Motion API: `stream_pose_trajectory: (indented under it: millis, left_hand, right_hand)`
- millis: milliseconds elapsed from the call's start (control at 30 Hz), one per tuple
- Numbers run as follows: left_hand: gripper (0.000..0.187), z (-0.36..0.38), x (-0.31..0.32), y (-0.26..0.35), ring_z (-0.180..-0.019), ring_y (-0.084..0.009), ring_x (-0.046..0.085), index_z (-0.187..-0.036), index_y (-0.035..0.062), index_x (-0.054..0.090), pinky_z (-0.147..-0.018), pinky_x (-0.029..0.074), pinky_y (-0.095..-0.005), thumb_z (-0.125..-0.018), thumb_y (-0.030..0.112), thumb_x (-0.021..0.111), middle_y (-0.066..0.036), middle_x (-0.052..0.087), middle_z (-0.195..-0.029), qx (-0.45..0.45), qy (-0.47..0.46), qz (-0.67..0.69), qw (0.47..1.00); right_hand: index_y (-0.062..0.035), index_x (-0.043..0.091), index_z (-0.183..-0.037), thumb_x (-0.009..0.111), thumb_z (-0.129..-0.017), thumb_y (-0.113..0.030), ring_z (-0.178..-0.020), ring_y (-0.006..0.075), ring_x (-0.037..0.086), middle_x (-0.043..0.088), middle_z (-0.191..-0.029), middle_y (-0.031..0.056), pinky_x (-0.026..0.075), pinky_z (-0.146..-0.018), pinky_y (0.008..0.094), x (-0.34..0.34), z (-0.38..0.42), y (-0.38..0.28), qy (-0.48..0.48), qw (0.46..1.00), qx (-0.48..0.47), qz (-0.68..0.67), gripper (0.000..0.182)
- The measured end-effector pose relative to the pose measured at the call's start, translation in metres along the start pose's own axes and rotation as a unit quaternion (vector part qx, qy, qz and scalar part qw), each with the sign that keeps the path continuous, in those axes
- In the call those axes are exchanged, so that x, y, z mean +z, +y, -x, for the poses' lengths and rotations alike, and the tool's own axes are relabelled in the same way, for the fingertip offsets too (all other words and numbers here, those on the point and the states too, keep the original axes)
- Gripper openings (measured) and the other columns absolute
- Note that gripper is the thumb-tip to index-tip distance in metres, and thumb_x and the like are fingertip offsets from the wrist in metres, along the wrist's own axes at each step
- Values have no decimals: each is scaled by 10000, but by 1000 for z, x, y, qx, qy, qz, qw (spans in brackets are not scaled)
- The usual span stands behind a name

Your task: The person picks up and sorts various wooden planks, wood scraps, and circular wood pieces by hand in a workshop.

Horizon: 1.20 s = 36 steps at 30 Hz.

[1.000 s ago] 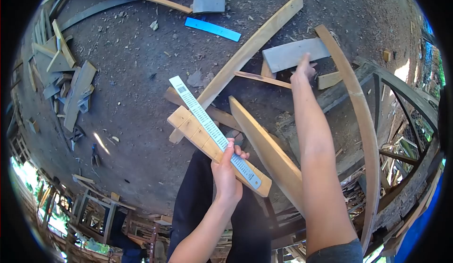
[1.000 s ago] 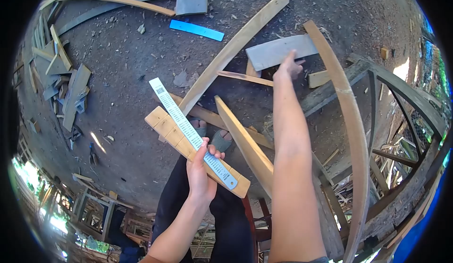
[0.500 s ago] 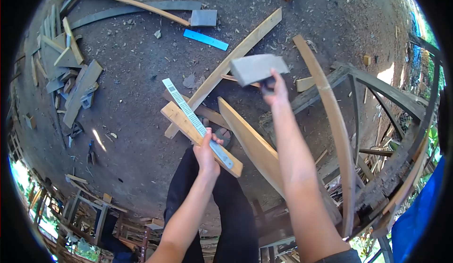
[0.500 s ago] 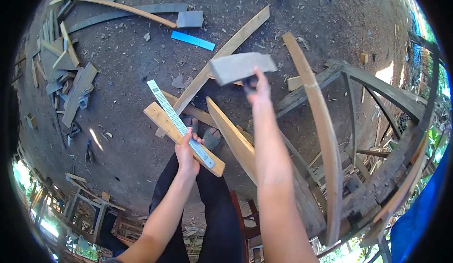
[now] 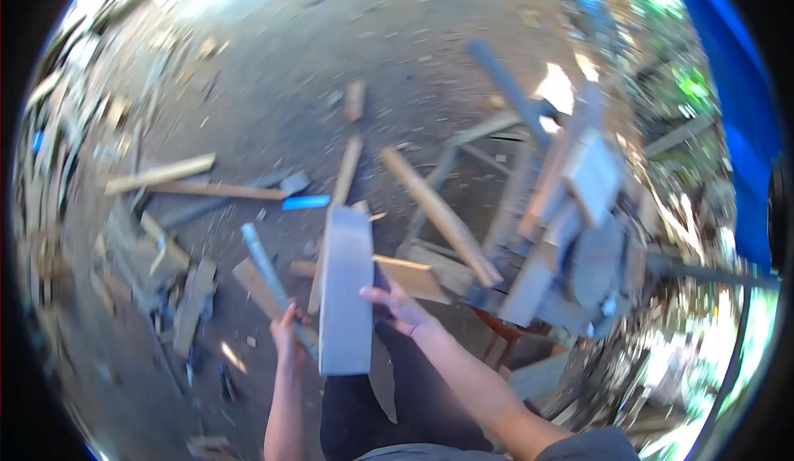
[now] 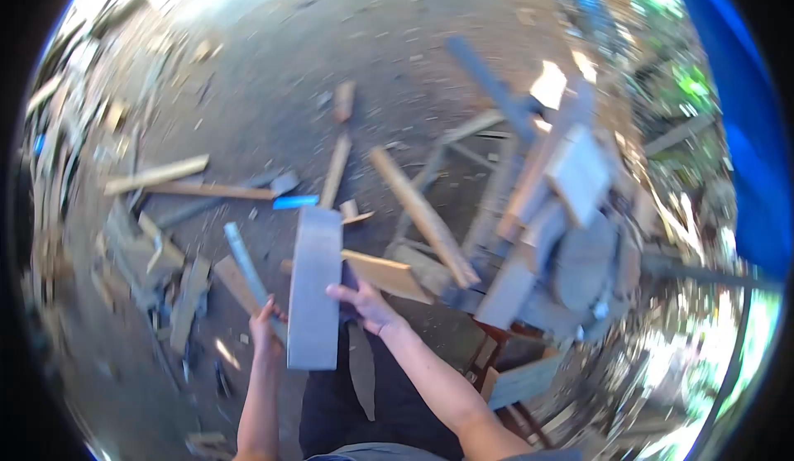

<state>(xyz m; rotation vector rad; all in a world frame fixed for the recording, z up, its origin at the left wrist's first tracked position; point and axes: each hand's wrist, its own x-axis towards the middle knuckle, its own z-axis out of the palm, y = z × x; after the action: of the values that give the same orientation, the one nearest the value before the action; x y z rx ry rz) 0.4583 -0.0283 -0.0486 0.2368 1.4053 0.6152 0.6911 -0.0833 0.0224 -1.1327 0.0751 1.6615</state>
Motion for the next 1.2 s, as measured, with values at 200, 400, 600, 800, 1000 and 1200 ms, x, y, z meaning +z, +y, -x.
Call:
stream_pose_trajectory:
  millis: [200,400,600,800,1000,1200]
  left_hand:
    - [177,72,58,35,-623,-124,506,-1037,27,513,-606,478,-297,-912,147,551,-9,472,-699,-14,-157,-122,980]
    - [203,152,176,-2,-606,-116,526,-1039,2,560,-619,463,-276,-912,160,563,-17,524,-687,-25,-314,-199,928]
    - [201,213,292,-78,-641,-107,532,-1075,20,571,-606,459,-268,-921,148,551,-9,535,-709,-55,-400,-283,870]
    - [152,226,392,-192,-584,-56,464,-998,44,638,-532,388,-226,-889,127,573,37,502,-676,126,-367,-342,856]
    - [371,253,393,-200,-648,-83,491,-1229,81,547,-586,427,-255,-881,201,588,6,503,-723,146,-287,-325,889]
    - [301,245,411,-207,-904,-274,639,-1102,67,551,-753,473,-394,-849,230,565,-150,644,-931,240,-187,-421,855]
  right_hand:
    - [3,362,-1364,785,-700,-230,-1182,191,469,500,-1262,91,350,-1032,336,-32,150,-94,59,978,-182,86,821]
    - [-68,420,-1320,767,-720,-176,-1057,190,538,555,-1139,53,439,-903,331,-170,252,-149,230,929,-287,33,701]
    - [-115,478,-1260,759,-733,-206,-1028,202,546,571,-1069,46,462,-870,363,-322,257,-200,240,912,-320,-88,604]
    - [-116,590,-1142,745,-775,-350,-1013,240,575,615,-1089,85,469,-872,409,-511,214,-298,194,940,-213,-181,462]
    - [-9,571,-1093,714,-799,-234,-818,219,638,623,-1001,157,554,-694,317,-527,216,-319,442,873,-200,40,397]
    - [37,406,-1331,585,-879,-318,-1057,356,559,550,-1199,226,434,-931,456,-520,207,-381,469,558,-452,515,602]
